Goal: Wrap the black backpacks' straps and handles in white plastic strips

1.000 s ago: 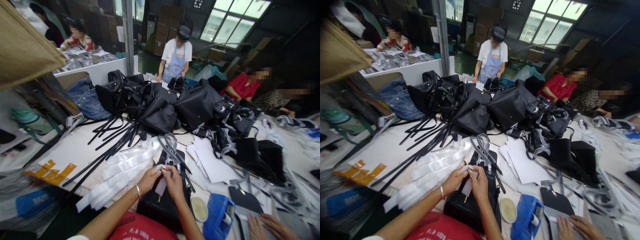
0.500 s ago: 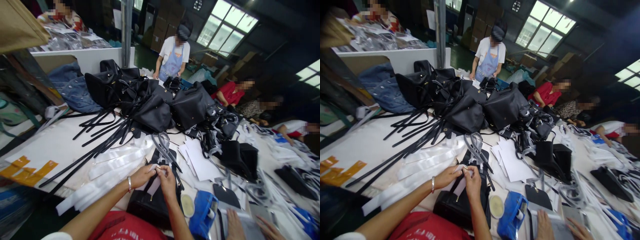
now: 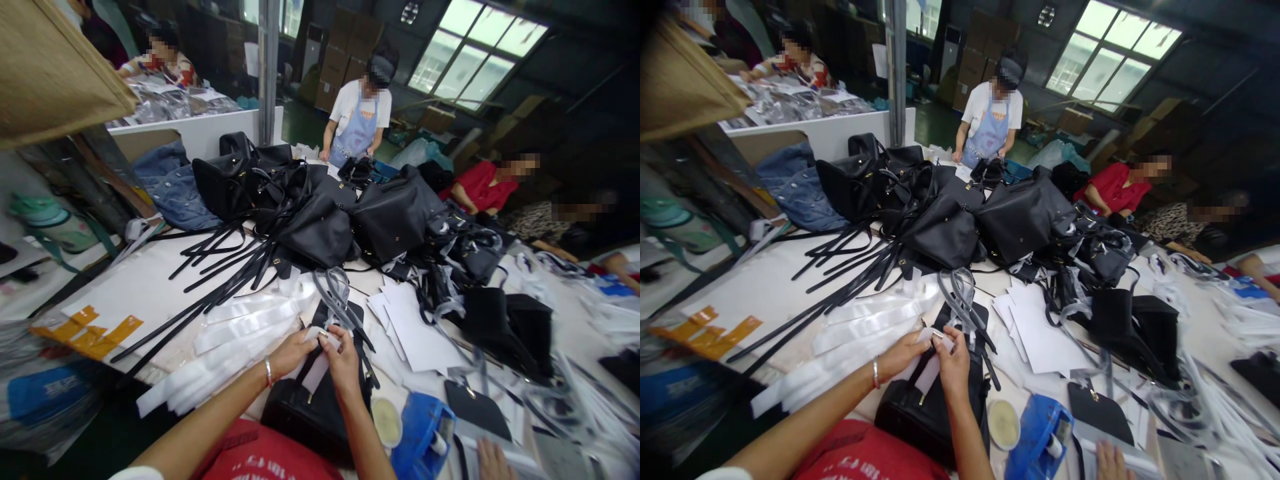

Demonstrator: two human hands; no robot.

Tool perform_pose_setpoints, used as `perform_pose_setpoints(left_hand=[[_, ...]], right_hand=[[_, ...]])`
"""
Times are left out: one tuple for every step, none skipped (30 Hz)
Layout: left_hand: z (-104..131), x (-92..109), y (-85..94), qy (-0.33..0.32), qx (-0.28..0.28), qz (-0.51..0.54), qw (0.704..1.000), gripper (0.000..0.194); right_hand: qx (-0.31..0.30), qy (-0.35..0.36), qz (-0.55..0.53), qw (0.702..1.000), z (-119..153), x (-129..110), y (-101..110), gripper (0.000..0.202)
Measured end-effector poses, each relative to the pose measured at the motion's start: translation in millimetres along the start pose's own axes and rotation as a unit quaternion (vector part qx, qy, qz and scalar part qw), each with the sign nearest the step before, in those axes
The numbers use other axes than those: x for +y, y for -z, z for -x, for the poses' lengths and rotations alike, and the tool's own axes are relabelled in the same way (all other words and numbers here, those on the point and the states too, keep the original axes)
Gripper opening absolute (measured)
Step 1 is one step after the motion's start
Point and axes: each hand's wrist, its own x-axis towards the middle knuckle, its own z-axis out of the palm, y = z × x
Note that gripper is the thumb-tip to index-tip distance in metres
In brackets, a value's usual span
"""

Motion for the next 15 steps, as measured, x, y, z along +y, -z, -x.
perform_pose_setpoints(left_hand=[[-0.4, -1.1, -1.0, -0.002, 0.01, -0.007, 1.0, 0.035], [-0.7, -2.3, -2.1, -0.002, 0.021, -0.013, 1.0, 0.035], [-0.8, -3.5, -3.2, 0.0, 0.03, -0.016, 0.999, 0.035], [-0.8, -4.7, -4.3, 0.004, 0.038, -0.019, 0.999, 0.035], [-0.8, -5.6, -5.2, 0.008, 0.043, -0.02, 0.999, 0.036], [-0.8, -6.3, -5.9, 0.011, 0.048, -0.02, 0.999, 0.036], [-0.9, -6.7, -6.4, 0.014, 0.053, -0.022, 0.998, 0.036], [-1.0, -6.5, -6.7, 0.015, 0.056, -0.024, 0.998, 0.036], [-1.3, -6.0, -6.8, 0.016, 0.057, -0.027, 0.998, 0.035], [-1.6, -5.0, -6.8, 0.017, 0.055, -0.029, 0.998, 0.034], [-2.0, -3.7, -6.9, 0.018, 0.05, -0.027, 0.998, 0.033], [-2.3, -2.3, -6.9, 0.019, 0.041, -0.022, 0.999, 0.033], [-2.5, -0.9, -7.1, 0.022, 0.03, -0.015, 0.999, 0.032], [-2.5, 0.4, -7.5, 0.024, 0.02, -0.007, 0.999, 0.032], [-2.6, 1.2, -8.0, 0.028, 0.014, 0.0, 1.0, 0.033]], right_hand=[[0.003, 0.002, 0.003, 1.0, 0.2, 0.4, 0.4, 0.036], [0.007, 0.003, 0.006, 1.0, 0.5, 0.9, 0.6, 0.036], [0.01, 0.004, 0.01, 1.0, 0.8, 1.4, 0.8, 0.035], [0.011, 0.004, 0.012, 1.0, 1.1, 2.0, 1.0, 0.035], [0.011, 0.005, 0.012, 1.0, 1.5, 2.5, 1.2, 0.034], [0.01, 0.005, 0.011, 1.0, 1.7, 3.0, 1.3, 0.034], [0.01, 0.006, 0.009, 1.0, 1.9, 3.4, 1.5, 0.035], [0.009, 0.007, 0.006, 1.0, 2.0, 3.7, 1.6, 0.035], [0.009, 0.007, 0.004, 1.0, 2.0, 3.9, 1.7, 0.036], [0.009, 0.007, 0.004, 1.0, 1.7, 4.0, 1.8, 0.036], [0.009, 0.005, 0.005, 1.0, 1.2, 3.9, 1.9, 0.036], [0.009, 0.004, 0.006, 1.0, 0.6, 3.9, 1.9, 0.036], [0.009, 0.003, 0.006, 1.0, -0.2, 3.7, 1.9, 0.036], [0.01, 0.003, 0.006, 1.0, -1.1, 3.5, 1.9, 0.036], [0.01, 0.004, 0.006, 1.0, -1.9, 3.3, 1.8, 0.036]])
